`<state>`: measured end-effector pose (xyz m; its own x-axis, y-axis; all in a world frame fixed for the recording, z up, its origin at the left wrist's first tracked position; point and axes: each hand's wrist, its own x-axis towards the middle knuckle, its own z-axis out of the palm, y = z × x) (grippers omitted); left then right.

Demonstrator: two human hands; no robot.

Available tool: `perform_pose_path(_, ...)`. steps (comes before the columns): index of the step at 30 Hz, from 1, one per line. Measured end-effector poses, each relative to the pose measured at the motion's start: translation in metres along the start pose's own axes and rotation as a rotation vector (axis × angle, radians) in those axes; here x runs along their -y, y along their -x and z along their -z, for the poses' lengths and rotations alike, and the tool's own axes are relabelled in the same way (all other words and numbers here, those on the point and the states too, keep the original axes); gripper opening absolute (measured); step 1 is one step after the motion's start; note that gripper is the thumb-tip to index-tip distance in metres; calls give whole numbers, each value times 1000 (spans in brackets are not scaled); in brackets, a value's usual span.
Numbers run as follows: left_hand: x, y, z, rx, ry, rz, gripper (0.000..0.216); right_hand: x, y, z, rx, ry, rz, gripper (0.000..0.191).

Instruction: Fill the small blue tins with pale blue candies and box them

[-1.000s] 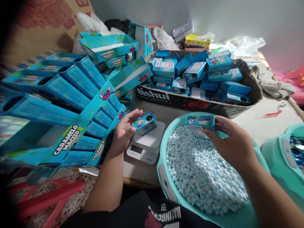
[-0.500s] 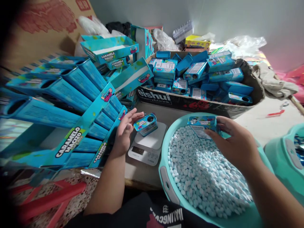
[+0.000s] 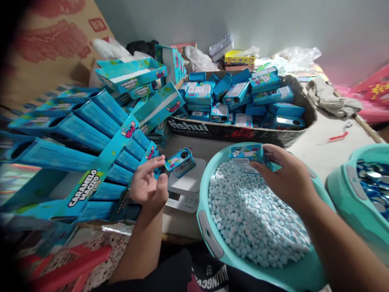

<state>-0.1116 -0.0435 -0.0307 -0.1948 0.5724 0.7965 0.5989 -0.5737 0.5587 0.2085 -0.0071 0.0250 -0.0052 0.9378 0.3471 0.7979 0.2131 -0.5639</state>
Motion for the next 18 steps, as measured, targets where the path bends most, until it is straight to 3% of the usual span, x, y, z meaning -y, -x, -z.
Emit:
perform_pose_path(3, -1, 3, -1, -31, -61, -118, 32, 4, -1, 0, -12, -60, 30, 37)
perform_pose_path(8, 22, 13, -3, -106, -52, 46, 35, 28, -20, -8, -34, 72, 428, 36)
perform_pose_path(12, 36, 15, -5, -32, 14, 122, 37, 59, -45, -25, 34, 130, 682, 37)
perform_pose_path(18, 32, 9, -3, 73, -29, 116, 31, 90, -67, -50, 43, 247, 1074, 31)
